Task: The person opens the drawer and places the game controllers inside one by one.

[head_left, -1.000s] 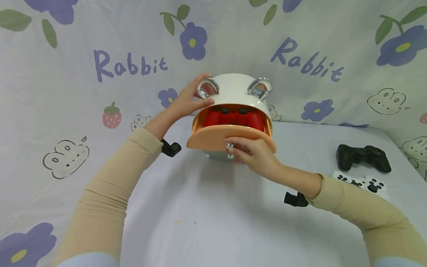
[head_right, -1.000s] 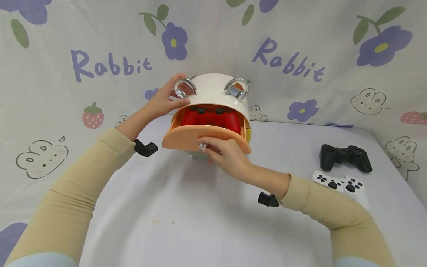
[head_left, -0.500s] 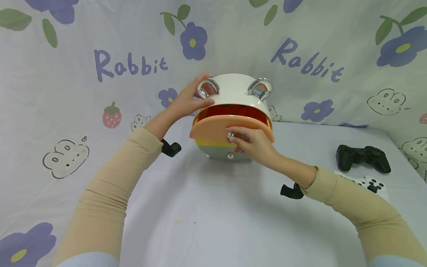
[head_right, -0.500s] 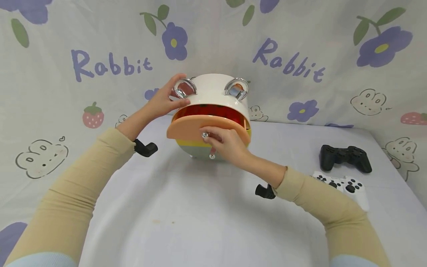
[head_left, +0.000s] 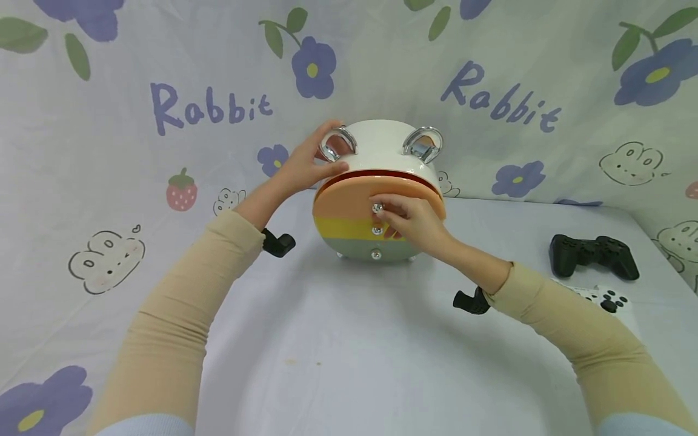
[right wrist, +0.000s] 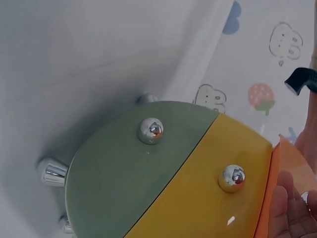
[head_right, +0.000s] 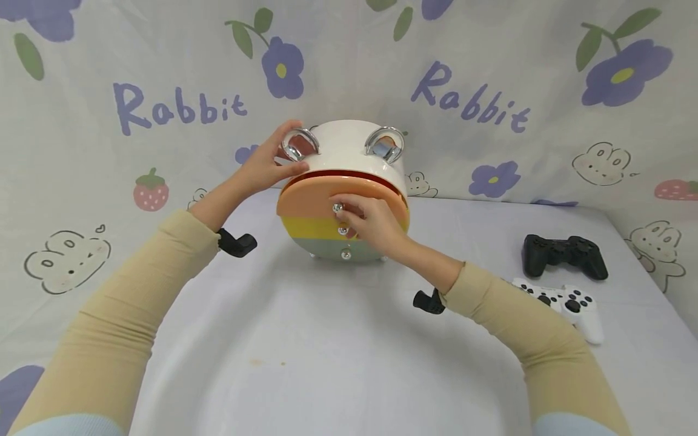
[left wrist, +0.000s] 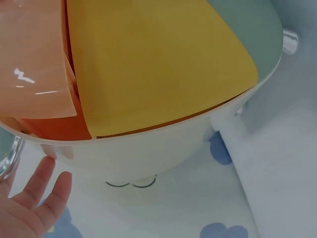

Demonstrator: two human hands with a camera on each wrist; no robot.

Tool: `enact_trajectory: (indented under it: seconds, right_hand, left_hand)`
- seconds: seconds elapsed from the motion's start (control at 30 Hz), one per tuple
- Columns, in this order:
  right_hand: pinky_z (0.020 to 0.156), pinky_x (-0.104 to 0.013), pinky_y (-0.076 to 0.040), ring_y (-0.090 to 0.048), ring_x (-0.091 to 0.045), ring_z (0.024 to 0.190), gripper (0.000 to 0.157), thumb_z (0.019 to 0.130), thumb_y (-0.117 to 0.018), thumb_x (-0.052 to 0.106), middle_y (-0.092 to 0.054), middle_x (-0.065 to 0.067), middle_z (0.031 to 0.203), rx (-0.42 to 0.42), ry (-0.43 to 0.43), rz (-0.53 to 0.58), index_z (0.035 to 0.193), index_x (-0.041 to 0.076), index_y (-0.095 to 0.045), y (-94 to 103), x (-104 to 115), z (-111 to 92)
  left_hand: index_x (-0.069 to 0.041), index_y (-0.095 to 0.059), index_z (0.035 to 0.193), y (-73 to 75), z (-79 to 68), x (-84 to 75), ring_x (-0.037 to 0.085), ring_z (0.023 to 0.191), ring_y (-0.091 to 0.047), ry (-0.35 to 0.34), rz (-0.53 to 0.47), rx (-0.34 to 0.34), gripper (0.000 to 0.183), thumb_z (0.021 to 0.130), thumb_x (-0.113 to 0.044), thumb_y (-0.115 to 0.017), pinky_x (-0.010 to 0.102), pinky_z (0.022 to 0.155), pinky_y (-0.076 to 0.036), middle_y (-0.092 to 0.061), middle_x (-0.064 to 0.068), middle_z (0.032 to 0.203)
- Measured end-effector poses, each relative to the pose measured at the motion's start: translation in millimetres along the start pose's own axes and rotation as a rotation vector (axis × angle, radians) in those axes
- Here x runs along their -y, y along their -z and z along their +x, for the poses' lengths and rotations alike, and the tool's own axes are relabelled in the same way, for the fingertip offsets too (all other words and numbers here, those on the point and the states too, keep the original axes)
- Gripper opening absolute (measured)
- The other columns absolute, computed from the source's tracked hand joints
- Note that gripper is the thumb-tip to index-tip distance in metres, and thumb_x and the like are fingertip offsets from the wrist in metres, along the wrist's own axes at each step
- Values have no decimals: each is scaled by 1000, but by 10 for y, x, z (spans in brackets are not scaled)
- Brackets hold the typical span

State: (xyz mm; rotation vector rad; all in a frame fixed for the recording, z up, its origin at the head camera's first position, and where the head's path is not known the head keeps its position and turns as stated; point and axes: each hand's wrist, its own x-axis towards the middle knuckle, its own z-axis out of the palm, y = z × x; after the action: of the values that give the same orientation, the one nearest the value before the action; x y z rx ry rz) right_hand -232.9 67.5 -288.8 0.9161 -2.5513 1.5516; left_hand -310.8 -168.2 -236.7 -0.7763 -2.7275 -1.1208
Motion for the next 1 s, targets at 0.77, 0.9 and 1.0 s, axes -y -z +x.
enact_trajectory:
  seconds: [0.77, 0.9, 1.0]
  right_hand:
    - [57, -28, -52, -64, -30, 64, 32, 90, -56, 7, -67, -16, 98, -56, -42, 12, 122, 6, -58, -7, -88, 121]
    - [58, -30, -52, -64, -31, 63, 33, 90, -56, 7, -67, -17, 97, -49, -41, 11, 123, 6, -57, -5, -86, 120]
    - [57, -29, -52, -64, -31, 63, 34, 90, -56, 7, -67, -17, 97, -40, -39, 7, 124, 6, -56, 2, -91, 118]
  left_hand:
    - [-21, -25, 142, -14, 1, 9, 27, 103, -50, -15, 0, -17, 76, 81, -34, -68, 43, 87, -45, -36, 3, 141]
    - [-23, -25, 142, -14, -3, 14, 26, 103, -49, -15, -2, -20, 75, 81, -33, -68, 43, 88, -45, -34, 1, 142]
    - [-23, -24, 142, -15, -3, 14, 26, 103, -49, -13, -4, -18, 75, 81, -33, -68, 43, 87, -45, -33, 1, 143]
